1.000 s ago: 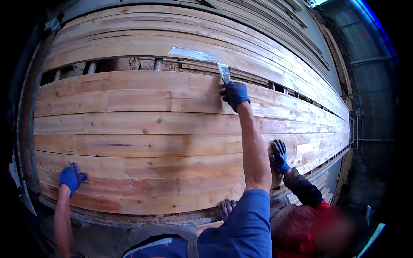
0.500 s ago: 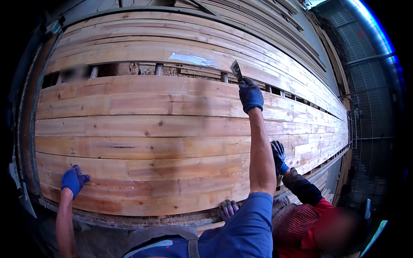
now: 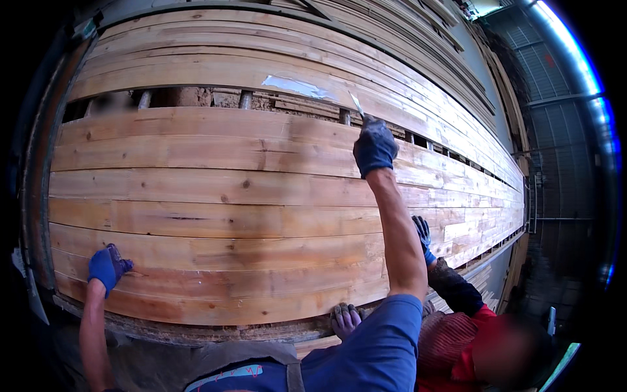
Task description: The person installs wooden planks onto a curved metal framework. They use a putty knife to apply a white substance into the gaps between the planks and then place additional planks onto the structure. The person handles the planks and tools with gloved hands.
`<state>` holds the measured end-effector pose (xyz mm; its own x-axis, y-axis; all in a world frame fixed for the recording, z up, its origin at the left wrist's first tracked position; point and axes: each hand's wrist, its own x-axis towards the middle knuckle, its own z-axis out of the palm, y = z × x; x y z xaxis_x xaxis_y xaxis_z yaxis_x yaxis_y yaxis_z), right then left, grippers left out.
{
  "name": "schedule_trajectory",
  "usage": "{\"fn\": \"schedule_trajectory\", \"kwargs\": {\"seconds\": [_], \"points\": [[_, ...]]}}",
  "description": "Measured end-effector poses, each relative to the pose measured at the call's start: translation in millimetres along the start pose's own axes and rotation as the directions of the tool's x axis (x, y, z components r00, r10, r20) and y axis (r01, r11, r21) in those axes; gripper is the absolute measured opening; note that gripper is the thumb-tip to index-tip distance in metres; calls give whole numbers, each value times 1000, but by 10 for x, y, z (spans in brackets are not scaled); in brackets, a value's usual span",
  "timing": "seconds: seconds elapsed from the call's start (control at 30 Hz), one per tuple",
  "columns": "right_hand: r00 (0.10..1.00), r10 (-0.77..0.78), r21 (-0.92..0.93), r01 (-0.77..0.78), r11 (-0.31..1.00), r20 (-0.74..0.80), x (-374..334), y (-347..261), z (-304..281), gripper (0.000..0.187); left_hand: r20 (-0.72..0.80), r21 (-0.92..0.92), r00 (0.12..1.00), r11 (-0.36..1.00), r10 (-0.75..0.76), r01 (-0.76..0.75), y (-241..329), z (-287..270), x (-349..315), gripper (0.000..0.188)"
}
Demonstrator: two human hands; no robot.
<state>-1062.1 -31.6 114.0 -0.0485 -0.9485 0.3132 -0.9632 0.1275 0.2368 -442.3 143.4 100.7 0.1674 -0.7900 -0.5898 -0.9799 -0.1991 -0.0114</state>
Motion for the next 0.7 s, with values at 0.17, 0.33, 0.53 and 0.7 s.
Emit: {"fn": "schedule_trajectory", "kwargs": {"seconds": [0.17,0.33,0.53,0.7], "points": [[970,-34,30,27,999,243,-132,-54,577,18,-9,45,1000,999,28,-28,43,-52,80,49],[976,-53,-3,55,998,211,-22,-166,111,19,4,21,1000,1000,-8,8,-10,12,-8,48],[957,-113,-2,118,993,268,20,-95,196,22,-13,-1,1000,1000,8,-8,-25,45,21,48],[978,-21,57,10,998,205,201,-124,-85,23,-29,-18,1000,1000,1,-1,-35,58,11,47]]}}
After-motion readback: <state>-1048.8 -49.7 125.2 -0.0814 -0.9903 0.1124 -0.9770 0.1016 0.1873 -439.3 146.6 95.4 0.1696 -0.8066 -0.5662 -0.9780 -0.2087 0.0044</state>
